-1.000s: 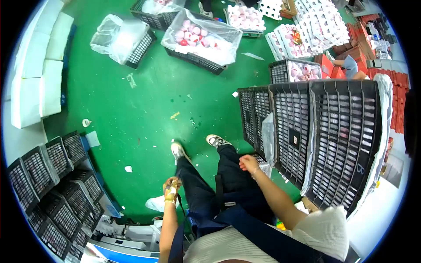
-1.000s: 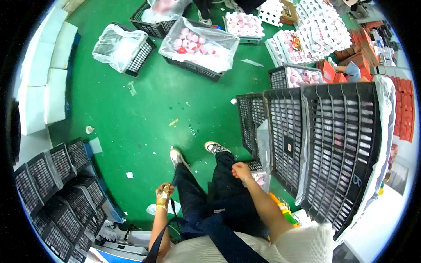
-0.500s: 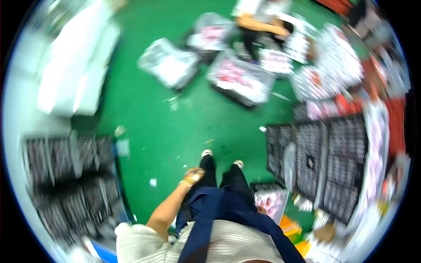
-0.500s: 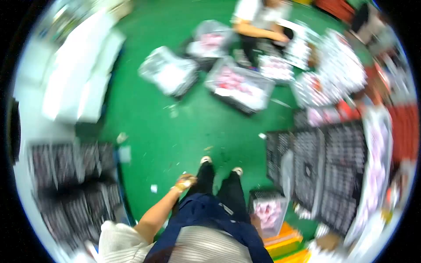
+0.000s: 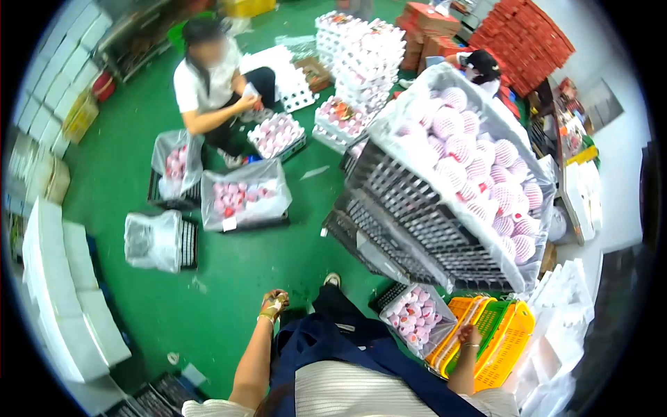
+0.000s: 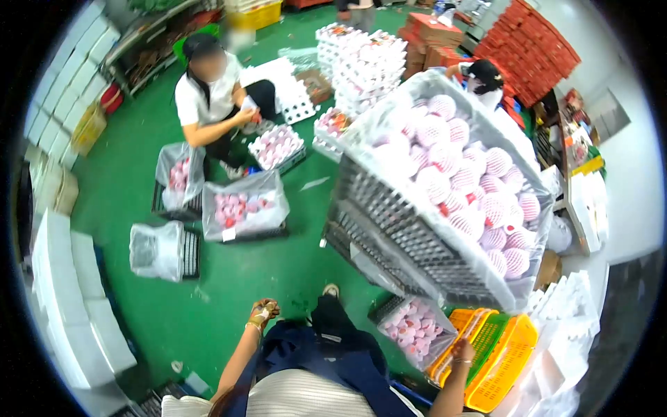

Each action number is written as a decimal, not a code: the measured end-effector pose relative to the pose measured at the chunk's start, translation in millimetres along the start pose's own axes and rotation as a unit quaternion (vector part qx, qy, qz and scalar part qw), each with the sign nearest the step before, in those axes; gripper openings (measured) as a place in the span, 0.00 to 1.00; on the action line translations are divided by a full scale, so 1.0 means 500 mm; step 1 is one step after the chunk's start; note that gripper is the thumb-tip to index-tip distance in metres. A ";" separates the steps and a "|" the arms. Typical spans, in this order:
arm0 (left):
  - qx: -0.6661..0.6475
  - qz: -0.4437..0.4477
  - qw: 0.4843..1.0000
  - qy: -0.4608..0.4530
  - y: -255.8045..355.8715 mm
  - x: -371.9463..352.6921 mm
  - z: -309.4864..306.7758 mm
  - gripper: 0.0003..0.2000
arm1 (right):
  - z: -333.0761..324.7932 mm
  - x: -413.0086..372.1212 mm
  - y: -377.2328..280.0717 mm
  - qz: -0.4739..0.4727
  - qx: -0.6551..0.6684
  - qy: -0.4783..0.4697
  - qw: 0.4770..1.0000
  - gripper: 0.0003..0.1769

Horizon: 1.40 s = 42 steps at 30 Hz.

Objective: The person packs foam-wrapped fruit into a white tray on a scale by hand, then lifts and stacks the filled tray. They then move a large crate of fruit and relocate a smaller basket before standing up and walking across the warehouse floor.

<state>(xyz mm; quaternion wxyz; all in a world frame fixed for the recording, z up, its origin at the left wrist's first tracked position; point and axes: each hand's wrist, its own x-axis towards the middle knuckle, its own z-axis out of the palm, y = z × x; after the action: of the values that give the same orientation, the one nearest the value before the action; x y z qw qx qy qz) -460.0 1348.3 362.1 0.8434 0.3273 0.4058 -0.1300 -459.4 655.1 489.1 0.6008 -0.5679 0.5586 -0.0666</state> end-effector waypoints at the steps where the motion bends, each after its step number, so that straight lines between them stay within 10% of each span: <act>1: 0.066 0.034 0.997 0.011 0.035 0.013 0.061 0.06 | 0.025 -0.019 -0.051 -0.040 0.080 -0.006 0.996 0.08; 8: 0.113 0.033 0.992 -0.048 0.144 0.247 0.217 0.09 | 0.160 -0.100 -0.144 -0.015 0.073 -0.084 0.994 0.14; 10: -0.126 -0.059 0.976 -0.169 0.137 0.328 0.204 0.13 | 0.155 -0.102 -0.069 0.027 0.080 -0.096 0.992 0.14; 13: -0.046 -0.098 0.991 -0.085 0.167 0.355 0.233 0.10 | 0.173 -0.197 0.020 0.164 0.088 0.046 0.981 0.16; 14: 0.236 0.051 0.968 -0.062 0.180 0.323 0.270 0.06 | 0.152 -0.204 0.063 0.203 0.098 0.063 0.972 0.17; 16: 0.171 0.000 0.980 -0.103 0.222 0.355 0.264 0.03 | 0.146 -0.269 0.128 0.191 0.064 0.053 0.978 0.15; 18: -0.280 -0.247 0.921 -0.109 0.218 0.485 0.186 0.04 | 0.212 -0.388 0.126 0.172 0.049 -0.010 0.984 0.13; 19: 0.061 -0.165 0.978 -0.114 0.223 0.520 0.167 0.05 | 0.233 -0.441 0.120 0.165 0.028 0.007 0.986 0.12; 20: -0.253 -0.304 0.911 -0.118 0.195 0.601 0.107 0.03 | 0.272 -0.472 0.110 0.160 0.018 0.028 0.986 0.12; 21: 0.054 -0.160 0.980 -0.105 0.239 0.598 0.137 0.02 | 0.322 -0.475 0.108 0.174 -0.013 -0.020 0.984 0.11; 24: 0.468 0.028 0.871 -0.151 0.295 0.635 0.123 0.08 | 0.415 -0.515 0.153 0.265 -0.119 -0.052 0.956 0.20; 25: 0.042 -0.169 0.977 -0.119 0.310 0.667 0.118 0.06 | 0.469 -0.503 0.167 0.296 -0.159 -0.002 0.942 0.20; 26: 0.492 -0.049 0.859 -0.134 0.304 0.689 0.121 0.07 | 0.517 -0.499 0.179 0.305 -0.166 0.004 0.938 0.20; 30: 0.726 0.011 0.672 -0.145 0.322 0.768 0.194 0.09 | 0.644 -0.440 0.238 0.257 -0.213 -0.110 0.936 0.16; 32: 0.729 -0.031 0.662 -0.171 0.271 0.853 0.196 0.12 | 0.635 -0.342 0.331 0.270 -0.201 -0.103 0.936 0.16; 35: 0.718 -0.034 0.672 -0.177 0.151 0.998 0.205 0.13 | 0.539 -0.167 0.546 -0.004 -0.373 -0.146 0.916 0.17; 37: 0.679 0.032 0.709 -0.187 0.058 1.083 0.211 0.14 | 0.663 -0.161 0.520 0.217 -0.085 0.025 0.972 0.20; 42: 0.533 0.089 0.817 -0.199 -0.048 1.187 0.251 0.18 | 0.564 0.163 0.766 0.124 0.074 0.053 0.988 0.27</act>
<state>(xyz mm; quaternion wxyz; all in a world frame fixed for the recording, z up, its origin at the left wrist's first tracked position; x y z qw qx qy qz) -18.4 1275.4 -48.0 0.6072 0.7277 0.0654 -0.3124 -431.2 900.5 74.8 0.6145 -0.4439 0.6492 -0.0622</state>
